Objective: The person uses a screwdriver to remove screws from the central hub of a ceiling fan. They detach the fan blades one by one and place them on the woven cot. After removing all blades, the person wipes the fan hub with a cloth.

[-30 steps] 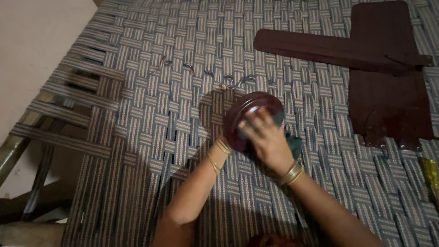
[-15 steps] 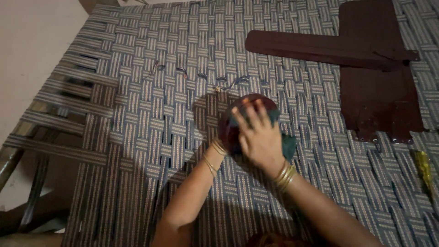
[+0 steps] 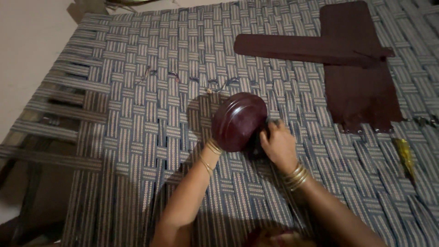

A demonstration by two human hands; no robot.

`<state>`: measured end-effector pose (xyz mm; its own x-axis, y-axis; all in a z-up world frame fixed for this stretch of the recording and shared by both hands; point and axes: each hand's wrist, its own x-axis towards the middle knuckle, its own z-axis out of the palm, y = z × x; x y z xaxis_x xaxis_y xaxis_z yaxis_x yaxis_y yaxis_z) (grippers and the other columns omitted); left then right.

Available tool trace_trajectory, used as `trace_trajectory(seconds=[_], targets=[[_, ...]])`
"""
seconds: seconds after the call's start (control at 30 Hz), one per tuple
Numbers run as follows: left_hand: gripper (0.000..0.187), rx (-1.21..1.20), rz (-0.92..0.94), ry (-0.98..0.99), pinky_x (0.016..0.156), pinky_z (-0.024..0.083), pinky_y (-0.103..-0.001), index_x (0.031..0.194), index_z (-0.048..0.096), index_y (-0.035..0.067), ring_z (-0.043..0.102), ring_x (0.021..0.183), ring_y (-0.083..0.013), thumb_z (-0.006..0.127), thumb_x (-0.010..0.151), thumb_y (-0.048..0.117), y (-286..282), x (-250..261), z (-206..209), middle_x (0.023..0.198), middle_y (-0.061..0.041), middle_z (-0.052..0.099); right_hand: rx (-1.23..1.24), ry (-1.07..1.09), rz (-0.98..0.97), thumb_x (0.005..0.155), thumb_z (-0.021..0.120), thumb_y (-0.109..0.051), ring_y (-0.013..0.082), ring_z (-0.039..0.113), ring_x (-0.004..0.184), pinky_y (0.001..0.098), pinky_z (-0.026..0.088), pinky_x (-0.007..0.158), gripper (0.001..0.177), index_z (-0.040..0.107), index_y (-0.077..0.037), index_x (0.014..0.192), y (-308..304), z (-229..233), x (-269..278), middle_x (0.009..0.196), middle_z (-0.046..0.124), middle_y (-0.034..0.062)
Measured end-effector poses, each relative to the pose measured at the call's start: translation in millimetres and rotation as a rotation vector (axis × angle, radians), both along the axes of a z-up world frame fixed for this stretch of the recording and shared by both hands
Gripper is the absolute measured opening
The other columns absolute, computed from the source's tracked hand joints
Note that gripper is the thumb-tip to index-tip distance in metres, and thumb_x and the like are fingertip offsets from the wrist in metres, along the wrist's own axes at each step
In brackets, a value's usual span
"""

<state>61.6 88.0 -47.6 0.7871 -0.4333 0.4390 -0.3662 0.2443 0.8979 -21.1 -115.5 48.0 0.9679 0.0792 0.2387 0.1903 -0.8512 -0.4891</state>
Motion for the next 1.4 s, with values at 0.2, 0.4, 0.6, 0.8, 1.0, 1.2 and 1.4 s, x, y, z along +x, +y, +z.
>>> trace_trajectory(seconds=[0.2, 0.4, 0.6, 0.8, 1.0, 1.2, 1.4], targets=[[0.041, -0.119, -0.071, 0.131, 0.112, 0.044, -0.038, 0.141, 0.054, 0.005, 0.056, 0.127, -0.0247, 0.061, 0.104, 0.022, -6, 10, -12, 0.137, -0.012, 0.060, -0.104, -0.045, 0.076, 0.084, 0.067, -0.028, 0.0390, 0.067, 0.087, 0.0488, 0.056, 0.072, 0.028, 0.071, -0.001, 0.092, 6, -23, -18, 0.098, 0.067, 0.0203], [0.038, -0.041, -0.044, 0.041, 0.104, 0.047, -0.036, 0.136, 0.056, 0.004, 0.058, 0.120, -0.0232, 0.062, 0.103, 0.021, -17, 0, 14, 0.130, -0.011, 0.062, -0.057, 0.054, 0.278, 0.083, 0.067, -0.028, 0.0356, 0.068, 0.093, 0.0472, 0.057, 0.080, 0.025, 0.074, -0.006, 0.093, 52, -23, -48, 0.101, 0.071, 0.0183], [0.035, 0.046, 0.023, -0.076, 0.097, 0.050, -0.034, 0.132, 0.057, 0.002, 0.060, 0.112, -0.0217, 0.064, 0.102, 0.020, -18, -6, 23, 0.123, -0.011, 0.063, 0.502, 0.621, 0.558, 0.095, 0.061, -0.024, 0.0283, 0.069, 0.100, 0.0396, 0.053, 0.092, 0.029, 0.072, -0.003, 0.112, 46, 14, -61, 0.104, 0.074, 0.0127], [0.033, -0.294, 0.130, 0.329, 0.090, 0.053, -0.033, 0.127, 0.058, 0.000, 0.061, 0.104, -0.0201, 0.066, 0.101, 0.019, -30, -4, -6, 0.116, -0.011, 0.065, 1.043, 0.650, 0.380, 0.100, 0.057, -0.014, 0.0232, 0.064, 0.105, 0.0368, 0.056, 0.086, 0.039, 0.056, -0.008, 0.138, -65, 88, -90, 0.127, 0.059, 0.0108], [0.027, -0.311, 0.584, 0.384, 0.086, 0.055, -0.029, 0.118, 0.058, 0.004, 0.063, 0.098, -0.0158, 0.069, 0.096, 0.016, -69, -26, 4, 0.107, -0.006, 0.066, 1.289, 0.173, -0.073, 0.099, 0.056, -0.008, 0.0146, 0.058, 0.100, 0.0260, 0.051, 0.081, 0.033, 0.054, -0.010, 0.131, -139, 120, -106, 0.118, 0.056, 0.0061], [0.026, -0.113, 0.678, -0.010, 0.090, 0.055, -0.033, 0.109, 0.059, 0.009, 0.067, 0.099, -0.0193, 0.075, 0.088, 0.009, -118, -67, 54, 0.104, -0.005, 0.069, 1.280, 0.089, -0.258, 0.095, 0.054, -0.007, 0.0119, 0.059, 0.105, 0.0261, 0.051, 0.085, 0.040, 0.053, -0.011, 0.135, -184, 122, -116, 0.120, 0.058, 0.0008], [0.020, 0.320, 0.726, -0.375, 0.097, 0.052, -0.042, 0.102, 0.066, 0.007, 0.068, 0.105, -0.0324, 0.076, 0.086, 0.010, -132, -91, 85, 0.107, -0.011, 0.071, 0.164, -0.404, 0.053, 0.089, 0.064, -0.007, 0.0242, 0.061, 0.121, 0.0331, 0.050, 0.104, 0.037, 0.054, 0.000, 0.123, -203, 117, -131, 0.129, 0.060, 0.0129]])
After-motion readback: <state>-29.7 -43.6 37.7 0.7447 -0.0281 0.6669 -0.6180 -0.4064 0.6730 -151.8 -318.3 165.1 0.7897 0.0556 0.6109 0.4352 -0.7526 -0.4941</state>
